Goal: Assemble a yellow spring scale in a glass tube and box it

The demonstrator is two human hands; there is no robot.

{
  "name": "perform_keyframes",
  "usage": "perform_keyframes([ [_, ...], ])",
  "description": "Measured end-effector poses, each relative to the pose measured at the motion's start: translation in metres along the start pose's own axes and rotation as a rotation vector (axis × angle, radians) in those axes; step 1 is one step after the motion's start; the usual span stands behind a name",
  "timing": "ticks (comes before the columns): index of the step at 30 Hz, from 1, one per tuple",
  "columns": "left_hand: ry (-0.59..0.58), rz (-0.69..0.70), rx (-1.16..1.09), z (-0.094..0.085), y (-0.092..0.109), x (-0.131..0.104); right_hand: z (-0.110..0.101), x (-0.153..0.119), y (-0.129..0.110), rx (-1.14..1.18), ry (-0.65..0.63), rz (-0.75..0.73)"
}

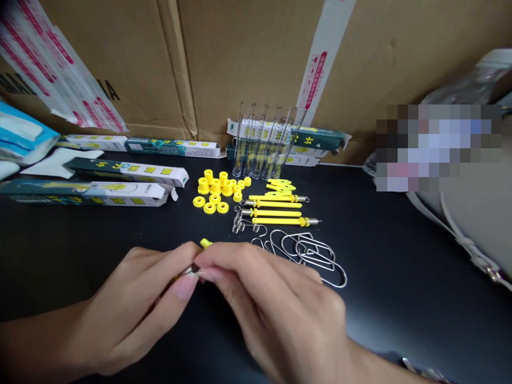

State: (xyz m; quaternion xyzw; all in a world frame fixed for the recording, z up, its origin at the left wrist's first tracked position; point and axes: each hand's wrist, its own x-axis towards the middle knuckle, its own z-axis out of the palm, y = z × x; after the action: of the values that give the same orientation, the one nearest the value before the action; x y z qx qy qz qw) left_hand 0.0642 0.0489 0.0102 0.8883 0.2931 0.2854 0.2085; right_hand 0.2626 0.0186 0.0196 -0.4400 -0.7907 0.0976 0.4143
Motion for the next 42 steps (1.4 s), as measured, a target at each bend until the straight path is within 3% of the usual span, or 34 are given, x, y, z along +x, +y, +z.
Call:
perform_keyframes([
  [4,-0.012,0.0,0.084,-0.002,0.002,0.008,0.002,0.006,0.006,-0.087,0.076,-0.08],
  [10,-0.085,-0.157,0.255,0.0,0.003,0.027,0.001,0.017,0.024,-0.288,0.13,-0.14],
  [17,0.043,-0.048,0.157,0.007,-0.007,0.023,0.002,0.013,0.028,-0.183,0.036,-0.142],
  [26,0.031,-0.017,0.002,0.004,-0.006,0.022,0.002,0.014,0.017,0.098,-0.015,0.018],
  [42,-0.157,-0.269,-0.367,-0.006,-0.01,0.028,0.005,0.012,0.014,0.169,-0.004,0.064],
])
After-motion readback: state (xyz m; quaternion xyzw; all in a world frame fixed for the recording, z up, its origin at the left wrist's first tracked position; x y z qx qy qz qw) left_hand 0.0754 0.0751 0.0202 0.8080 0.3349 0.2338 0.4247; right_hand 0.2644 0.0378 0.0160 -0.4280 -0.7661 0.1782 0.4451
